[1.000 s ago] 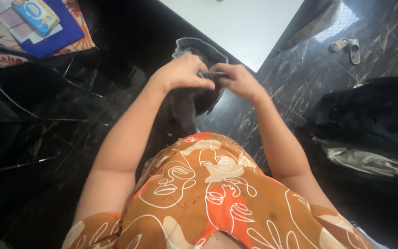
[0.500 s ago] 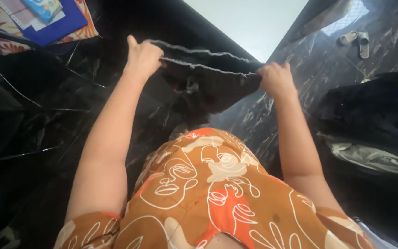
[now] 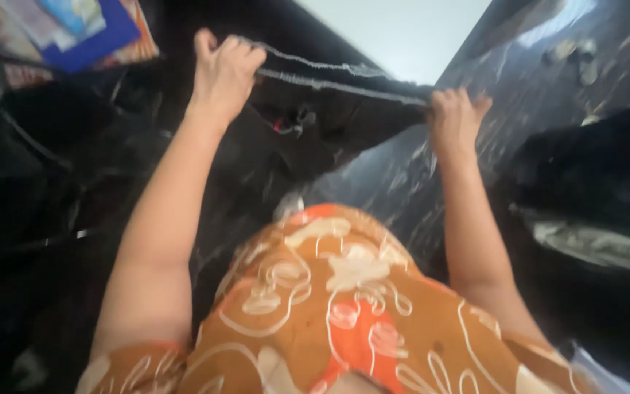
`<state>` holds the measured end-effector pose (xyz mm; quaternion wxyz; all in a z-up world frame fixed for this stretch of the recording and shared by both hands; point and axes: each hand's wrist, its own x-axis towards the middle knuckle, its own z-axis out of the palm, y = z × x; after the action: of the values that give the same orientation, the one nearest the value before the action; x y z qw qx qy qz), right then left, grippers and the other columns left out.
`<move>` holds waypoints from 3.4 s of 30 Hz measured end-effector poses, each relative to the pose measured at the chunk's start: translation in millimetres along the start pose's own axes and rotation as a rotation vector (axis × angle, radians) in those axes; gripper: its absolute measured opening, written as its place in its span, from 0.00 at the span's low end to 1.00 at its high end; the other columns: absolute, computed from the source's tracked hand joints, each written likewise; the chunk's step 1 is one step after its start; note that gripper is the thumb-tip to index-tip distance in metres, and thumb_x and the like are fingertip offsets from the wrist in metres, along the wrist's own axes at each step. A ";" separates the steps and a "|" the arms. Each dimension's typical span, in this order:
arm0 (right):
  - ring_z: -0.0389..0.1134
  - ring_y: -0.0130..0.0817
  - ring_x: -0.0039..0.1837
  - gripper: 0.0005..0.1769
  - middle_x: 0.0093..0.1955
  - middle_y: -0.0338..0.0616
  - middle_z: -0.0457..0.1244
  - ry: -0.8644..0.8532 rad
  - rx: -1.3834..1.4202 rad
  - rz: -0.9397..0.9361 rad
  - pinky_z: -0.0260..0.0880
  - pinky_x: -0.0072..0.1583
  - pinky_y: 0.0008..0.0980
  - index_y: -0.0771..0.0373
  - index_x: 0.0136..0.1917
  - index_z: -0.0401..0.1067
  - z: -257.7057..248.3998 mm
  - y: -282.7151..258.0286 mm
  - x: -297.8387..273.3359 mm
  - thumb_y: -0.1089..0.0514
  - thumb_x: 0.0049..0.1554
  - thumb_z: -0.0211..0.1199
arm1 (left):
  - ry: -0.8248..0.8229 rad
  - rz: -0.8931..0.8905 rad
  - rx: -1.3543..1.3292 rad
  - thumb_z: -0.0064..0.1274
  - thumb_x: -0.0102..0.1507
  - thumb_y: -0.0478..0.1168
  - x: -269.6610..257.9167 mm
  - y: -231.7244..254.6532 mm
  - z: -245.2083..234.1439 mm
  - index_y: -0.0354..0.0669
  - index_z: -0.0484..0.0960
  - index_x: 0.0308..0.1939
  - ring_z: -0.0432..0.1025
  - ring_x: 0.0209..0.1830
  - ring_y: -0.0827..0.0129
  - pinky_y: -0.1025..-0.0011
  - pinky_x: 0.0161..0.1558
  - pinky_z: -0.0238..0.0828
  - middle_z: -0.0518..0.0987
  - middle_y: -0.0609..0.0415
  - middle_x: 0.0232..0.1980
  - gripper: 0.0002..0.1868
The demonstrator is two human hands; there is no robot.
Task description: Folding a pair of jeans and placing them on a pile.
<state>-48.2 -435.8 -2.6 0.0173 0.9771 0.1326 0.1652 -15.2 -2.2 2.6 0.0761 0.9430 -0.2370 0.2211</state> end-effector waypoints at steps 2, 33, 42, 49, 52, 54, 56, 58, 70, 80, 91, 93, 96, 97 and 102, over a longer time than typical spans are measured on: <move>0.67 0.39 0.55 0.11 0.47 0.36 0.68 -0.032 -0.014 0.003 0.53 0.58 0.52 0.55 0.45 0.74 4.4 0.0 -6.2 0.48 0.60 0.71 | 0.028 0.030 0.048 0.70 0.56 0.40 0.1 4.8 -10.0 0.50 0.78 0.39 0.72 0.50 0.66 0.51 0.57 0.57 0.76 0.61 0.40 0.15; 0.69 0.30 0.54 0.26 0.49 0.39 0.66 -0.255 1.415 0.376 0.72 0.56 0.29 0.61 0.56 0.64 -73.2 8.3 12.8 0.70 0.48 0.74 | -0.813 -0.077 -0.913 0.69 0.52 0.60 8.3 174.2 -64.4 0.35 0.80 0.50 0.78 0.46 0.45 0.57 0.51 0.74 0.83 0.34 0.46 0.36; 0.67 0.30 0.54 0.12 0.51 0.41 0.65 0.363 0.845 0.133 0.69 0.60 0.30 0.60 0.56 0.68 -33.9 -98.6 -10.6 0.69 0.63 0.66 | -0.343 -0.664 -1.959 0.56 0.63 0.33 56.6 89.5 11.7 0.31 0.79 0.46 0.71 0.29 0.75 0.73 0.31 0.68 0.77 0.58 0.35 0.09; 0.61 0.30 0.54 0.31 0.55 0.42 0.61 -0.016 1.398 0.490 0.65 0.57 0.29 0.63 0.83 0.57 49.7 -108.6 -25.1 0.63 0.67 0.51 | -0.126 -0.459 -1.565 0.55 0.63 0.38 75.0 150.2 -42.7 0.33 0.81 0.50 0.76 0.40 0.78 0.76 0.46 0.75 0.84 0.58 0.42 0.14; 0.64 0.32 0.70 0.25 0.69 0.40 0.64 -0.318 2.140 0.566 0.64 0.72 0.32 0.62 0.75 0.60 116.6 -88.8 -40.4 0.54 0.67 0.50 | -0.242 -0.314 -1.625 0.52 0.63 0.38 61.0 182.9 -57.5 0.33 0.80 0.51 0.73 0.41 0.76 0.73 0.48 0.74 0.82 0.56 0.41 0.15; 0.63 0.33 0.71 0.24 0.69 0.42 0.63 -0.434 1.847 0.395 0.61 0.71 0.34 0.63 0.73 0.63 121.4 -78.6 -47.7 0.55 0.66 0.54 | -0.399 -0.292 -1.651 0.51 0.64 0.39 56.4 189.5 -43.9 0.34 0.81 0.51 0.73 0.39 0.76 0.73 0.45 0.73 0.82 0.55 0.39 0.15; 0.61 0.35 0.71 0.24 0.69 0.44 0.62 -0.492 1.618 0.290 0.59 0.71 0.35 0.64 0.72 0.65 117.7 -69.9 -52.3 0.55 0.64 0.57 | -0.498 -0.393 -1.749 0.50 0.62 0.38 66.4 178.6 -55.9 0.35 0.81 0.51 0.74 0.35 0.73 0.71 0.40 0.74 0.81 0.55 0.37 0.16; 0.60 0.36 0.71 0.24 0.70 0.46 0.62 -0.553 1.382 0.203 0.57 0.71 0.36 0.64 0.71 0.67 88.5 -62.9 -56.1 0.56 0.63 0.59 | -0.607 -0.504 -1.838 0.50 0.60 0.37 76.2 161.5 -69.0 0.35 0.80 0.51 0.74 0.30 0.69 0.68 0.35 0.74 0.81 0.55 0.35 0.17; 0.61 0.35 0.69 0.65 0.75 0.39 0.49 -0.112 1.672 0.419 0.75 0.51 0.38 0.50 0.80 0.36 -70.8 -5.7 -83.6 0.60 0.43 0.76 | -1.085 0.541 -1.493 0.54 0.61 0.39 81.5 171.2 -105.6 0.30 0.81 0.51 0.75 0.48 0.67 0.71 0.52 0.74 0.80 0.47 0.46 0.18; 0.68 0.43 0.66 0.42 0.66 0.51 0.66 -0.014 2.122 0.438 0.65 0.69 0.42 0.71 0.72 0.67 -61.2 58.5 -198.1 0.53 0.47 0.73 | -1.141 -0.252 -2.110 0.55 0.66 0.39 38.2 155.2 -138.9 0.28 0.76 0.61 0.73 0.59 0.63 0.66 0.63 0.70 0.80 0.45 0.59 0.23; 0.64 0.46 0.76 0.56 0.75 0.51 0.61 0.166 2.142 0.612 0.59 0.77 0.44 0.71 0.78 0.58 -78.6 53.3 -216.1 0.69 0.37 0.73 | -0.759 0.043 -1.159 0.57 0.63 0.43 -91.3 69.1 43.1 0.43 0.80 0.60 0.70 0.62 0.61 0.65 0.63 0.65 0.78 0.51 0.65 0.22; 0.63 0.48 0.76 0.54 0.74 0.53 0.61 0.117 2.241 0.600 0.59 0.76 0.45 0.70 0.78 0.57 -79.0 44.5 -210.3 0.67 0.40 0.74 | -0.925 0.059 -1.189 0.57 0.63 0.44 -145.7 44.9 110.0 0.43 0.78 0.63 0.70 0.64 0.61 0.65 0.65 0.64 0.77 0.51 0.66 0.24; 0.64 0.51 0.73 0.49 0.72 0.57 0.63 0.076 2.273 0.703 0.61 0.74 0.49 0.73 0.78 0.59 -37.0 61.6 -243.0 0.66 0.44 0.73 | -1.200 0.065 -1.241 0.56 0.64 0.45 -201.3 32.1 169.2 0.44 0.75 0.67 0.69 0.67 0.62 0.66 0.69 0.62 0.76 0.52 0.68 0.27; 0.64 0.51 0.73 0.49 0.72 0.57 0.63 0.072 2.277 0.705 0.61 0.74 0.49 0.73 0.78 0.59 -32.1 60.7 -245.0 0.66 0.44 0.73 | -1.203 0.059 -1.240 0.56 0.64 0.45 -195.0 41.0 162.9 0.44 0.75 0.67 0.69 0.67 0.62 0.66 0.69 0.62 0.76 0.52 0.68 0.27; 0.65 0.52 0.71 0.43 0.72 0.57 0.63 0.247 2.177 0.755 0.62 0.72 0.50 0.74 0.77 0.62 -48.2 62.6 -221.5 0.63 0.52 0.71 | -0.738 -0.479 -1.465 0.65 0.59 0.43 -124.7 77.4 134.0 0.34 0.78 0.61 0.75 0.60 0.63 0.65 0.63 0.70 0.81 0.48 0.60 0.28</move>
<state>-249.7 -555.3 -22.7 -0.8965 0.4297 -0.0948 0.0526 -99.9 -51.7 -170.2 0.6292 0.6921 -0.1239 -0.3313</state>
